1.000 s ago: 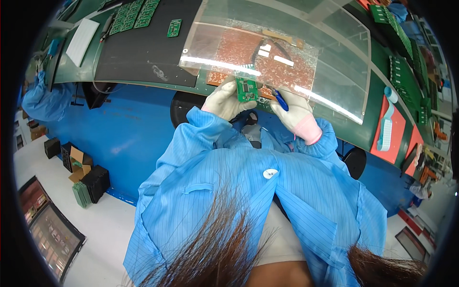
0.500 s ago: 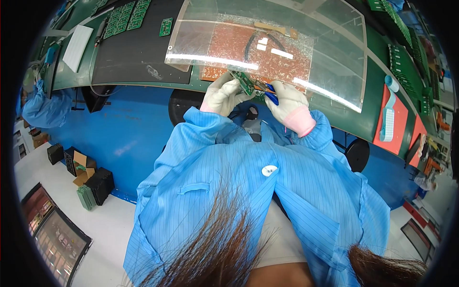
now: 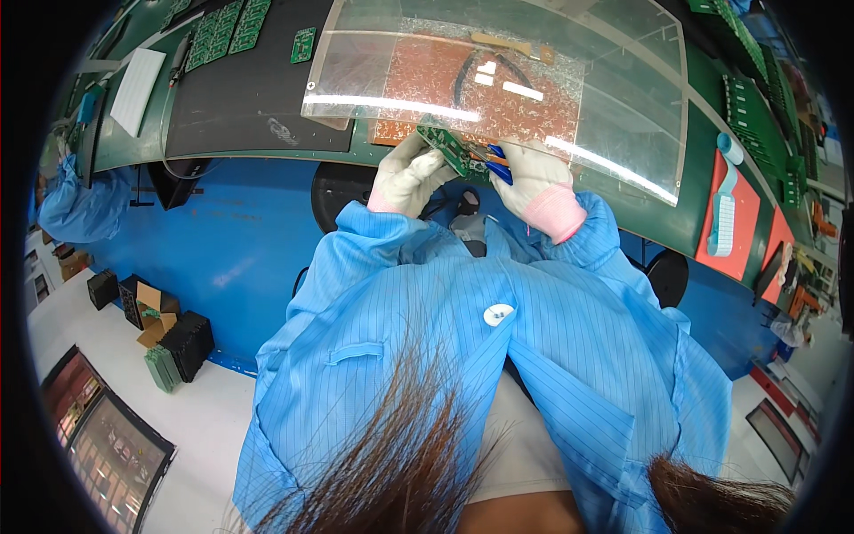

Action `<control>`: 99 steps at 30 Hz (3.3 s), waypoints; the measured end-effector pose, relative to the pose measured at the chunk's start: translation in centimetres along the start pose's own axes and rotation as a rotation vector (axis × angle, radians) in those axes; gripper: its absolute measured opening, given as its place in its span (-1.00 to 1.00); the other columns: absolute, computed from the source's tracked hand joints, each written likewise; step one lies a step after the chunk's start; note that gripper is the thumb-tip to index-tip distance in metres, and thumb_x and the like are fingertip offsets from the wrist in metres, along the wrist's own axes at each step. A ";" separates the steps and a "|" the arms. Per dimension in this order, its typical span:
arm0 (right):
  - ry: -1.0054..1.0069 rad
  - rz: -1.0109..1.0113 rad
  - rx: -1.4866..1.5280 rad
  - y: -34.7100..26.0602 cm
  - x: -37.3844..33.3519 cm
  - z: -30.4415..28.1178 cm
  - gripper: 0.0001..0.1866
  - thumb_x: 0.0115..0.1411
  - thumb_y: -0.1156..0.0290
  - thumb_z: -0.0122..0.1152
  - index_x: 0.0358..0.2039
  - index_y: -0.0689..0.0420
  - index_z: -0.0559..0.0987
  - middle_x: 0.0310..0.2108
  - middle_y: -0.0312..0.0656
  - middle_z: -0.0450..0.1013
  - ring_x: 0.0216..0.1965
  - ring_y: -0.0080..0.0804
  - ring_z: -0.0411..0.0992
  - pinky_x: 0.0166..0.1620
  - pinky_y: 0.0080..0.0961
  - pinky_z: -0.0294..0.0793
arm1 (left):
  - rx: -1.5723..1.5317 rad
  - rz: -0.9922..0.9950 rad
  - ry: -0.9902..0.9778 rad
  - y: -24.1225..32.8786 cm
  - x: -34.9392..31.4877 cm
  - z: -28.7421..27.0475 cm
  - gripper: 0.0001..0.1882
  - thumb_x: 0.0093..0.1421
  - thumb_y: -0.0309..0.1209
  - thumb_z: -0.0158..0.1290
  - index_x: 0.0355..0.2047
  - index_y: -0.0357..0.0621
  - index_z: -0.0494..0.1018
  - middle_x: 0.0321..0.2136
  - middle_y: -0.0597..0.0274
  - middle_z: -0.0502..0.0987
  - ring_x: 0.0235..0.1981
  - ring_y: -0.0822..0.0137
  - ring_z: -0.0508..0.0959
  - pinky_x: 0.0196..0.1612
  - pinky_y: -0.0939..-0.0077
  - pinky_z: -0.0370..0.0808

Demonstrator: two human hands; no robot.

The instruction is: The worker is using wire clippers to trim components on printed circuit boards at a manual assembly station.

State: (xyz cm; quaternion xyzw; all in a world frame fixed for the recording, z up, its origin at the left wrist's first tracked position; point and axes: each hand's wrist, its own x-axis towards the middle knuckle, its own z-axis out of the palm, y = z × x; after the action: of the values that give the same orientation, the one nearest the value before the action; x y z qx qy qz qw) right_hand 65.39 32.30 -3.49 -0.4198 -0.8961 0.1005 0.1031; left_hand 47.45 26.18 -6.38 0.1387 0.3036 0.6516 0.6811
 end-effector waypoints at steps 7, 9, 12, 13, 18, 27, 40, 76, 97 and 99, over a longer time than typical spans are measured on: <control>-0.142 0.080 -0.031 -0.5 0.8 -0.7 -0.70 -0.08 0.29 0.14 -0.29 0.07 0.42 -0.37 -0.14 0.45 -0.35 -0.18 0.41 -0.30 -0.36 0.38 | 0.056 0.012 -0.003 0.2 0.1 -0.8 -0.39 0.03 -0.45 0.11 0.04 -0.47 0.14 -0.17 -0.16 0.40 -0.19 0.10 0.47 -0.09 0.31 0.43; -0.180 0.097 -0.021 -0.4 1.1 -0.6 -0.72 -0.08 0.29 0.14 -0.31 0.07 0.42 -0.40 -0.14 0.45 -0.37 -0.18 0.41 -0.31 -0.36 0.37 | 0.079 0.018 0.011 0.2 0.1 -0.7 -0.39 0.03 -0.44 0.12 0.03 -0.47 0.15 -0.18 -0.16 0.40 -0.20 0.11 0.47 -0.10 0.33 0.44; -0.236 0.117 -0.001 -0.1 1.5 -0.2 -0.73 -0.08 0.29 0.14 -0.33 0.06 0.42 -0.43 -0.15 0.44 -0.39 -0.17 0.42 -0.32 -0.36 0.37 | 0.097 0.019 0.031 0.3 0.2 -0.7 -0.39 0.03 -0.43 0.12 0.03 -0.48 0.15 -0.19 -0.16 0.40 -0.21 0.11 0.48 -0.11 0.35 0.45; -0.273 0.129 0.013 0.1 1.7 -0.1 -0.73 -0.08 0.29 0.14 -0.33 0.07 0.42 -0.45 -0.15 0.44 -0.40 -0.17 0.42 -0.33 -0.36 0.37 | 0.103 0.017 0.042 0.3 0.1 -0.6 -0.40 0.03 -0.43 0.12 0.03 -0.48 0.16 -0.19 -0.16 0.40 -0.21 0.12 0.48 -0.12 0.36 0.45; -0.270 0.098 0.012 0.3 2.0 0.1 -0.75 -0.07 0.28 0.15 -0.35 0.07 0.42 -0.49 -0.16 0.44 -0.42 -0.16 0.42 -0.36 -0.36 0.36 | 0.119 0.023 0.057 0.2 0.2 -0.7 -0.41 0.04 -0.42 0.11 0.02 -0.48 0.17 -0.21 -0.16 0.41 -0.22 0.13 0.48 -0.13 0.38 0.45; -0.228 0.077 0.033 0.3 2.2 0.4 -0.76 -0.05 0.29 0.14 -0.36 0.08 0.41 -0.49 -0.15 0.44 -0.43 -0.15 0.41 -0.38 -0.35 0.36 | 0.165 0.034 0.042 0.2 0.2 -0.9 -0.40 0.04 -0.39 0.11 0.02 -0.48 0.17 -0.20 -0.20 0.39 -0.21 0.12 0.47 -0.13 0.39 0.45; -0.257 0.086 0.055 0.1 2.6 0.6 -0.80 -0.04 0.36 0.10 -0.37 0.12 0.42 -0.47 -0.11 0.45 -0.42 -0.14 0.42 -0.38 -0.36 0.36 | 0.204 0.023 0.085 0.0 -0.2 -0.8 -0.34 -0.01 -0.38 0.16 0.02 -0.50 0.16 -0.18 -0.25 0.38 -0.17 0.08 0.46 -0.10 0.38 0.45; -0.213 0.100 0.096 0.0 2.4 1.4 -0.75 -0.08 0.24 0.11 -0.38 0.07 0.46 -0.52 -0.07 0.44 -0.47 -0.09 0.40 -0.42 -0.31 0.38 | 0.169 0.028 0.049 -0.5 -0.4 -0.9 -0.34 0.00 -0.36 0.15 0.02 -0.50 0.16 -0.18 -0.24 0.37 -0.18 0.07 0.47 -0.08 0.36 0.45; -0.176 0.020 -0.022 -0.1 3.4 0.1 -0.76 -0.09 0.36 0.13 -0.36 0.11 0.45 -0.49 -0.12 0.44 -0.47 -0.13 0.41 -0.39 -0.35 0.39 | 0.119 0.012 0.025 -0.1 -0.3 -0.8 -0.35 0.03 -0.36 0.12 0.04 -0.50 0.13 -0.15 -0.22 0.36 -0.15 0.04 0.45 -0.07 0.27 0.44; -0.209 0.031 -0.012 -0.1 3.6 0.2 -0.77 -0.08 0.36 0.12 -0.36 0.12 0.45 -0.51 -0.12 0.45 -0.47 -0.12 0.41 -0.40 -0.35 0.38 | 0.118 0.011 0.021 -0.1 -0.2 -0.9 -0.35 0.04 -0.36 0.11 0.04 -0.49 0.12 -0.15 -0.22 0.36 -0.15 0.05 0.46 -0.06 0.27 0.44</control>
State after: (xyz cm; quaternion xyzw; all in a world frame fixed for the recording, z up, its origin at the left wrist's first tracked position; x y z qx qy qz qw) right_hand 63.06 35.00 -3.26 -0.4216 -0.8959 0.1402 0.0050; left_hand 47.00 25.73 -7.13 0.1736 0.3478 0.6377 0.6650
